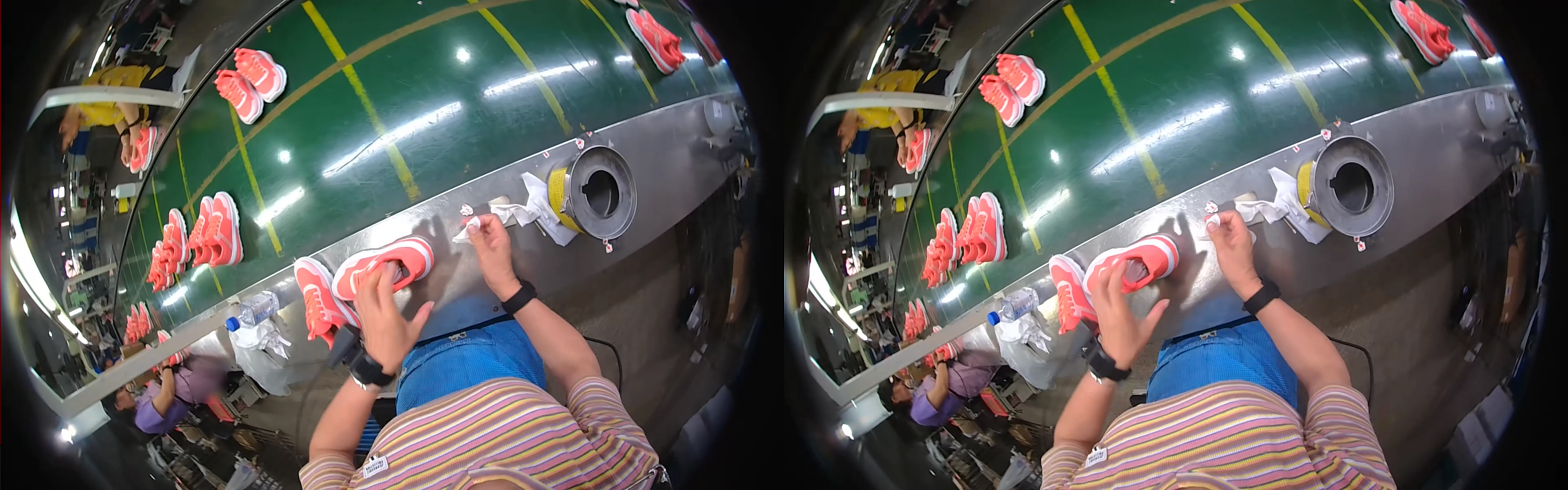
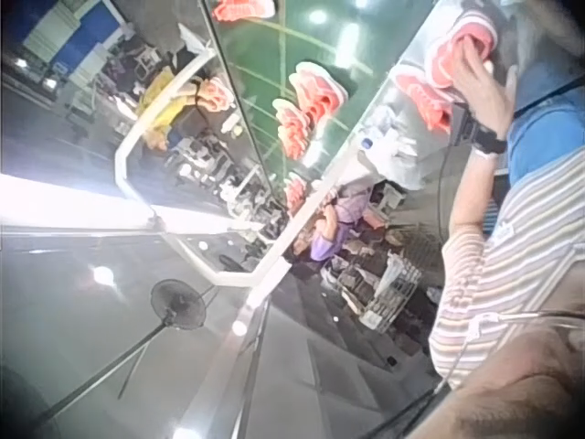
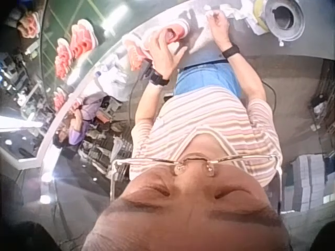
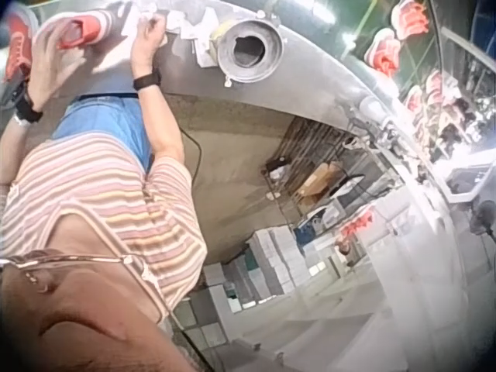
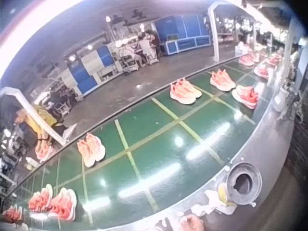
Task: The recorder is inspecting pink and white sneakers for quality and cleaning the soles with a white cloth at a factory workstation.
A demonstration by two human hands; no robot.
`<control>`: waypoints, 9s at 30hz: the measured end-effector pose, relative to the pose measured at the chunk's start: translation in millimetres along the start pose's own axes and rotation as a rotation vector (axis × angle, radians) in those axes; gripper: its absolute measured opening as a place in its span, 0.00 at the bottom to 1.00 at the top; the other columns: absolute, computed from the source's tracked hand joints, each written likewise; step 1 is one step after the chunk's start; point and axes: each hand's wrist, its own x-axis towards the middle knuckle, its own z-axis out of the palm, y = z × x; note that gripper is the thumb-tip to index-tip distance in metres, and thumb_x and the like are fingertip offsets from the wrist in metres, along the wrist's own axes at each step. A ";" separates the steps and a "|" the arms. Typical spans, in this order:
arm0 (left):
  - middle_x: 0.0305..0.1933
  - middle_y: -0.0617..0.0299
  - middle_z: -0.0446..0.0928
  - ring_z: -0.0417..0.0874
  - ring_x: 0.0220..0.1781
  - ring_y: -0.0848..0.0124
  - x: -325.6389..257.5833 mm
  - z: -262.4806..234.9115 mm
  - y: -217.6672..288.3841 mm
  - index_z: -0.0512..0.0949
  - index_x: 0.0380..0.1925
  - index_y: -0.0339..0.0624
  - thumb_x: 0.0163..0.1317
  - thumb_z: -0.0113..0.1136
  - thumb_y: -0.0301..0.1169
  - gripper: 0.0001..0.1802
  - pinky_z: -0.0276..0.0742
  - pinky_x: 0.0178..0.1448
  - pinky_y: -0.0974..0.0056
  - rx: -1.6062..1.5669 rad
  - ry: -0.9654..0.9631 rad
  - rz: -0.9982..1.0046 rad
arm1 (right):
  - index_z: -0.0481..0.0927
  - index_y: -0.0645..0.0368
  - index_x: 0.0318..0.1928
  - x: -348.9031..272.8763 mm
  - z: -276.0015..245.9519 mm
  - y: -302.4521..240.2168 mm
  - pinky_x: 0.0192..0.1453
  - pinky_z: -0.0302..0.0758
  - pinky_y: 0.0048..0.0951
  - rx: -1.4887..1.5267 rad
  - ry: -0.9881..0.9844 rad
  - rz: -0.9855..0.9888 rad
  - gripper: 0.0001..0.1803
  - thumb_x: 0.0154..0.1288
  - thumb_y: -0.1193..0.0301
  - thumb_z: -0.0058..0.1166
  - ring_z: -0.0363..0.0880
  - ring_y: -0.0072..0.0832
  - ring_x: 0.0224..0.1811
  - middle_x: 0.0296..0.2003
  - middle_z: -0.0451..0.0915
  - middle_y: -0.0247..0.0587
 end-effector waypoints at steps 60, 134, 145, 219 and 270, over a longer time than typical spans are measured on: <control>0.42 0.54 0.72 0.73 0.44 0.55 31.6 40.2 -62.1 0.70 0.43 0.39 0.38 0.73 0.31 0.30 0.70 0.47 0.56 0.205 -0.186 0.331 | 0.77 0.63 0.31 -20.8 56.0 -11.9 0.35 0.71 0.30 -0.305 -0.191 -0.176 0.06 0.53 0.85 0.51 0.74 0.35 0.32 0.30 0.73 0.42; 0.44 0.59 0.77 0.76 0.43 0.60 -15.3 32.8 -63.2 0.75 0.40 0.42 0.35 0.73 0.29 0.27 0.71 0.50 0.56 0.024 -0.009 0.337 | 0.70 0.63 0.34 -36.3 43.2 -2.1 0.39 0.71 0.21 0.028 -0.402 0.455 0.05 0.60 0.79 0.52 0.71 0.16 0.36 0.40 0.76 0.39; 0.46 0.66 0.77 0.76 0.45 0.69 -38.7 40.7 -66.1 0.76 0.35 0.49 0.42 0.60 0.29 0.15 0.67 0.54 0.57 0.137 0.003 0.392 | 0.72 0.61 0.32 -39.9 53.7 -13.9 0.35 0.67 0.20 -0.126 -0.415 0.506 0.04 0.59 0.77 0.55 0.66 0.14 0.34 0.32 0.71 0.32; 0.45 0.72 0.79 0.77 0.44 0.76 -70.9 61.9 -57.6 0.69 0.24 0.55 0.51 0.58 0.32 0.07 0.59 0.59 0.63 0.294 0.138 0.343 | 0.76 0.60 0.32 -24.6 37.7 -28.6 0.38 0.68 0.32 -0.570 -0.766 -0.382 0.08 0.47 0.81 0.52 0.68 0.37 0.33 0.28 0.68 0.39; 0.45 0.73 0.76 0.74 0.47 0.72 -89.8 70.4 -54.5 0.75 0.40 0.56 0.45 0.62 0.32 0.18 0.57 0.59 0.56 0.342 0.199 0.390 | 0.77 0.60 0.33 -54.8 53.5 -25.6 0.47 0.68 0.27 -0.368 -0.575 0.164 0.07 0.51 0.77 0.58 0.71 0.31 0.44 0.38 0.69 0.41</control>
